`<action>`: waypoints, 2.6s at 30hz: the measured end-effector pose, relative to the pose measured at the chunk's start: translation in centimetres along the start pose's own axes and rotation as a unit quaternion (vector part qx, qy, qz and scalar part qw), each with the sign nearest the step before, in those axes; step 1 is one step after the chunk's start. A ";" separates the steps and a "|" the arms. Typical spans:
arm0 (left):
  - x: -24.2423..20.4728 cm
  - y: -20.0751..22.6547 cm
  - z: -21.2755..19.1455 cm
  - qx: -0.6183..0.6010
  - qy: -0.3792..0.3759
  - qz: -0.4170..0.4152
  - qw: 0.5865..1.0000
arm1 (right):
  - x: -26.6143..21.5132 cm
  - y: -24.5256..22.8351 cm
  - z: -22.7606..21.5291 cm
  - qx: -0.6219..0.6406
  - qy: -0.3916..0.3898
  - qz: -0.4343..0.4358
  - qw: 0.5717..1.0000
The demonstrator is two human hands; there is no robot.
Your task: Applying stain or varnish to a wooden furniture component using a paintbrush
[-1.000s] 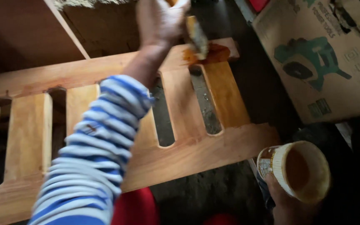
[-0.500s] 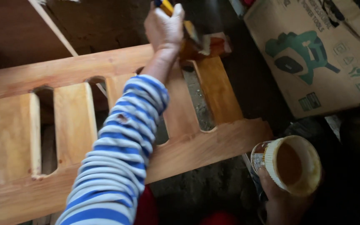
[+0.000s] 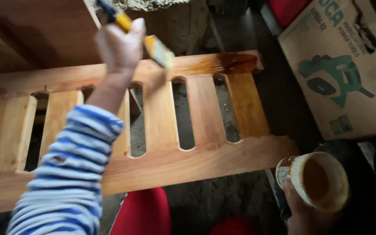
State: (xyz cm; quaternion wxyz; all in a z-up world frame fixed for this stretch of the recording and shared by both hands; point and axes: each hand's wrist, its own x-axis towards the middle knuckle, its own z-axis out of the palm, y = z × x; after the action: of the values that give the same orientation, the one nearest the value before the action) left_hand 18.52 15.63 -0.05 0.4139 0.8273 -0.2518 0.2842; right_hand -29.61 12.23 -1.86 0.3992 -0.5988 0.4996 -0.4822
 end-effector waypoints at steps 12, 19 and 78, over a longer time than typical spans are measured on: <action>-2.8 4.2 9.7 -0.102 -0.107 -0.241 0.959 | 0.1 0.1 0.4 -0.019 -0.020 -0.015 0.999; 2.5 -3.1 2.0 0.025 -0.043 -0.052 0.997 | 1.1 0.3 0.2 -0.010 -0.033 -0.026 0.999; 2.5 -10.3 -5.2 0.077 -0.050 0.007 0.996 | 0.3 2.7 -0.9 -0.032 -0.104 -0.132 0.985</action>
State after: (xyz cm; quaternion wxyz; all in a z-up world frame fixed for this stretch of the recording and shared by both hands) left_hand 25.68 24.93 -1.32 0.3340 0.8681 -0.2552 0.2639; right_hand -31.02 11.48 -4.26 0.3626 -0.7185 0.3875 -0.4495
